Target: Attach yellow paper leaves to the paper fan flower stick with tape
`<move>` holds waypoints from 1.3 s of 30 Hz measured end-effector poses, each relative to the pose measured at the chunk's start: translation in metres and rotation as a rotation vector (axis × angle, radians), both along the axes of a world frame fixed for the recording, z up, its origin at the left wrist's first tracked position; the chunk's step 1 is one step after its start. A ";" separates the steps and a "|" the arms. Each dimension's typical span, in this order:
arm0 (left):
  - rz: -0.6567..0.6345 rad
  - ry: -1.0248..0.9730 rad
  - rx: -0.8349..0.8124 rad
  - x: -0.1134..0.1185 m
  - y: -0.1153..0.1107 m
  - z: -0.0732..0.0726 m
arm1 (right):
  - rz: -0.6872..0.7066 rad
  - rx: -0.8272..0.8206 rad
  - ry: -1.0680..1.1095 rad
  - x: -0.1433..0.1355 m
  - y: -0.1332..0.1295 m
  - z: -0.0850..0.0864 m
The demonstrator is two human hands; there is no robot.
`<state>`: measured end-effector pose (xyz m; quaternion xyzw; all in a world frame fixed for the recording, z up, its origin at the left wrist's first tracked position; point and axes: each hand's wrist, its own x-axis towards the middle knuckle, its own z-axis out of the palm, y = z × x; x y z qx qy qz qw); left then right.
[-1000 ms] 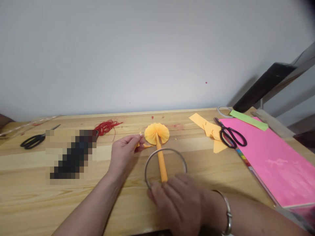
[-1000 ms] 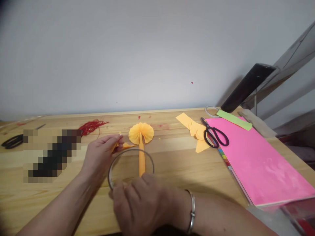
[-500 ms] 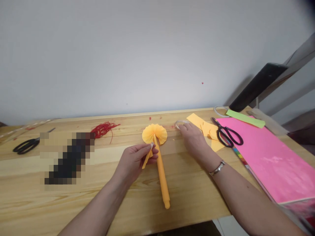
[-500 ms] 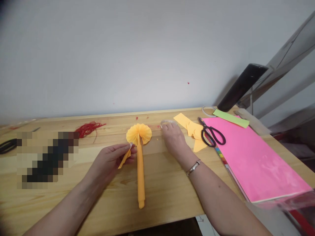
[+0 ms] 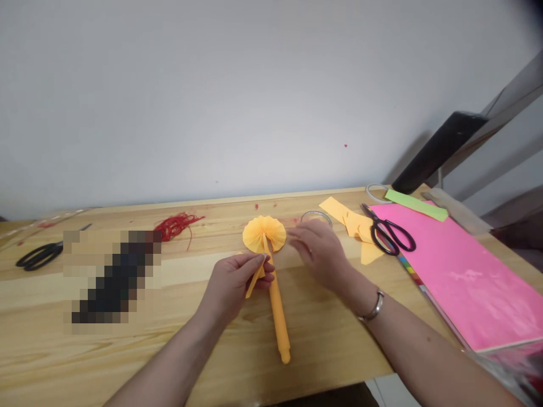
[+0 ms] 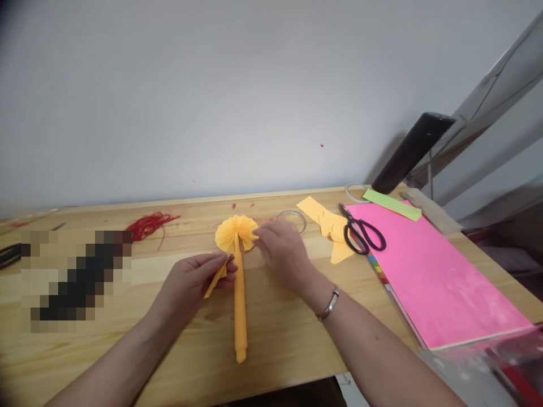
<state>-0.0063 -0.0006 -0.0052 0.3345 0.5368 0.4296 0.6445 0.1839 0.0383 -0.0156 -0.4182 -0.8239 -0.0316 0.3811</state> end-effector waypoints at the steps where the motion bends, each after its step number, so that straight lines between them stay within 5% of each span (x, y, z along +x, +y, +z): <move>1: -0.001 0.020 0.006 0.002 -0.001 0.001 | 0.054 -0.006 0.051 -0.005 -0.007 0.002; 7: -0.003 0.167 0.069 0.007 -0.005 0.005 | 0.140 0.062 0.038 -0.021 -0.030 0.008; 39: -0.129 0.270 0.192 0.007 -0.008 0.004 | 0.158 0.035 -0.006 -0.020 -0.028 0.003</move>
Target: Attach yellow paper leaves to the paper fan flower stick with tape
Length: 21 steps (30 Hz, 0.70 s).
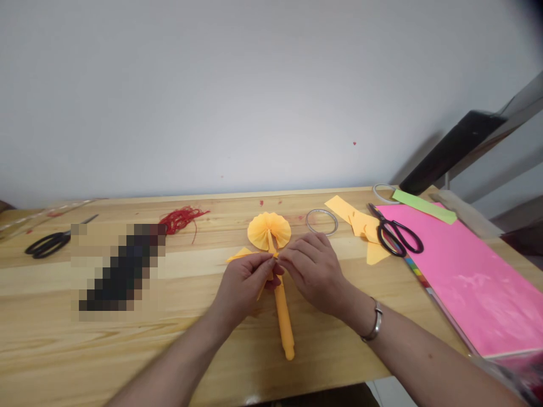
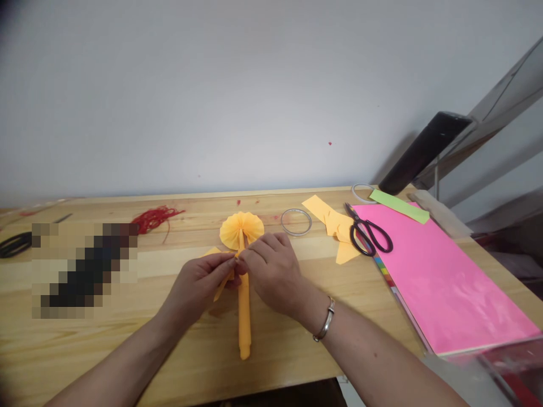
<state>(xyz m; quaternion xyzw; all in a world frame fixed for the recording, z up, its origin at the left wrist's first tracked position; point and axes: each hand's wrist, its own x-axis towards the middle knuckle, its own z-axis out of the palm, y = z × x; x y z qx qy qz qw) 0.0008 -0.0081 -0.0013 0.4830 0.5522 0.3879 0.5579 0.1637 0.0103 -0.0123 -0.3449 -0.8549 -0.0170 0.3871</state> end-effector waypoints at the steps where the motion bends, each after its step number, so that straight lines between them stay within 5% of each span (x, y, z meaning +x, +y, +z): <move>1: 0.002 0.015 0.010 0.000 0.000 0.000 | -0.003 -0.001 0.000 0.000 0.000 0.000; 21: -0.097 0.148 0.276 -0.002 -0.005 -0.003 | 0.091 0.017 -0.054 0.002 -0.001 0.003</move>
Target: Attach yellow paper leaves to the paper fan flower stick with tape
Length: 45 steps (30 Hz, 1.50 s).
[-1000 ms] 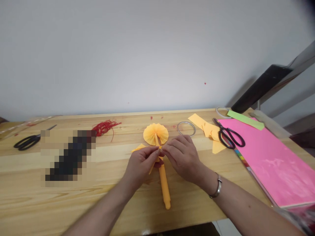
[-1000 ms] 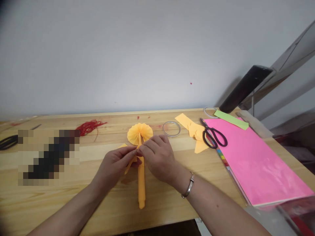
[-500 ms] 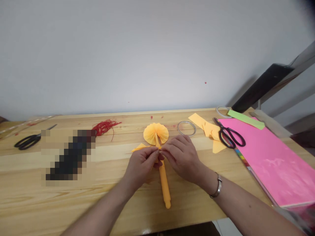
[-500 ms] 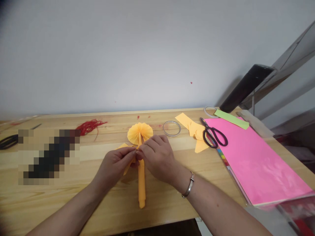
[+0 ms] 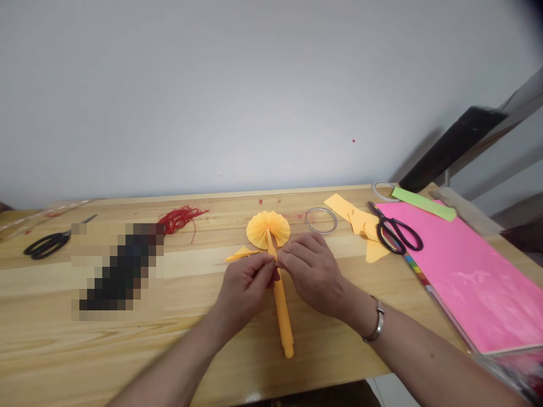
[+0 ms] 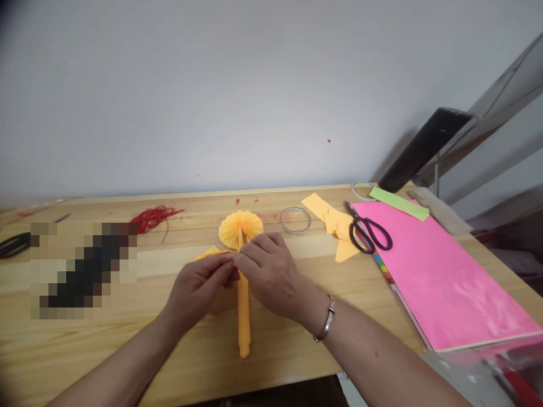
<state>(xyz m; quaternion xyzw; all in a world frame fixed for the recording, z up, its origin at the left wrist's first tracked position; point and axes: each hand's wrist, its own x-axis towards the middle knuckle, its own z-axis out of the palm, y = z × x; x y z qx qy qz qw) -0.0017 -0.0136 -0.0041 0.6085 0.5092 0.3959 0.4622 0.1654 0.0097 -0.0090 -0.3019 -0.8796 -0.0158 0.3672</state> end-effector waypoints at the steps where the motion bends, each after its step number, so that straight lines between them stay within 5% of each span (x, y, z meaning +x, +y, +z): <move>1: 0.000 -0.010 0.001 0.001 -0.001 0.002 | 0.022 0.032 -0.016 0.001 0.000 0.001; 8: 0.055 -0.228 -0.224 0.000 0.005 0.004 | 0.122 0.278 -0.231 -0.004 -0.019 0.010; 12: 0.166 -0.448 -0.364 -0.011 0.015 -0.003 | 0.419 0.389 -0.124 -0.014 -0.033 0.012; 20: 0.131 -0.520 -0.463 -0.011 0.016 -0.007 | -0.081 -0.591 0.533 -0.004 0.009 -0.005; 25: 0.129 -0.527 -0.481 -0.012 0.016 -0.005 | -0.108 -1.019 0.762 -0.006 0.013 -0.003; 39: 0.076 -0.551 -0.423 -0.011 0.014 -0.008 | -0.089 -1.147 0.859 -0.005 0.016 0.001; 45: 0.186 -0.413 -0.331 -0.013 0.017 -0.008 | -0.143 -1.117 0.893 -0.002 0.019 0.001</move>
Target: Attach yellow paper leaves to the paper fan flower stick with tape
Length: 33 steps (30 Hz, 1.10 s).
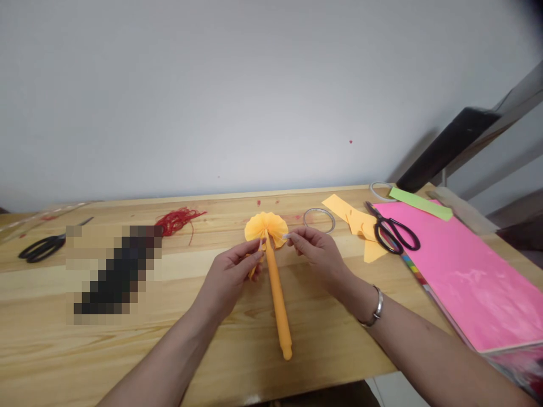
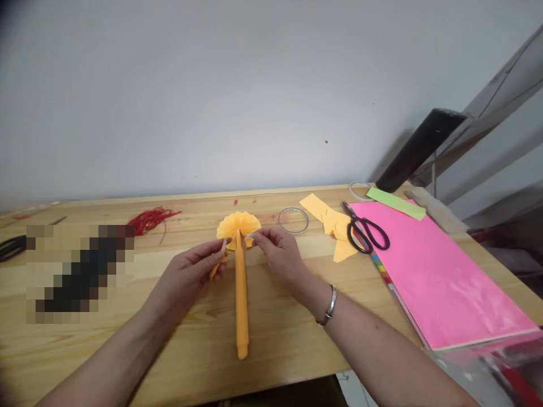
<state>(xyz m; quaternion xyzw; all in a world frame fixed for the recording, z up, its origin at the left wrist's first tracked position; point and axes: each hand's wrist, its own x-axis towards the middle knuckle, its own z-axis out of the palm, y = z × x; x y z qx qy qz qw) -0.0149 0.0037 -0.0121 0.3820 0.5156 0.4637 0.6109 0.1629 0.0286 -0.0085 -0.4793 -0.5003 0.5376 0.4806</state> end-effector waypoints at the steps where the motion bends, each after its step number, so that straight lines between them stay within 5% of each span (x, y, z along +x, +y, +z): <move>1: 0.019 0.027 0.013 0.000 0.000 0.000 | -0.015 -0.005 -0.004 0.001 0.001 -0.001; 9: -0.094 0.230 0.087 0.001 -0.002 0.006 | 0.022 0.074 -0.005 0.001 0.004 -0.011; 21: -0.225 0.271 0.101 0.001 -0.006 -0.001 | 0.051 0.605 -0.311 0.000 -0.007 -0.013; 33: -0.303 0.374 0.168 0.003 -0.005 0.009 | 0.070 0.587 -0.308 -0.001 -0.008 -0.012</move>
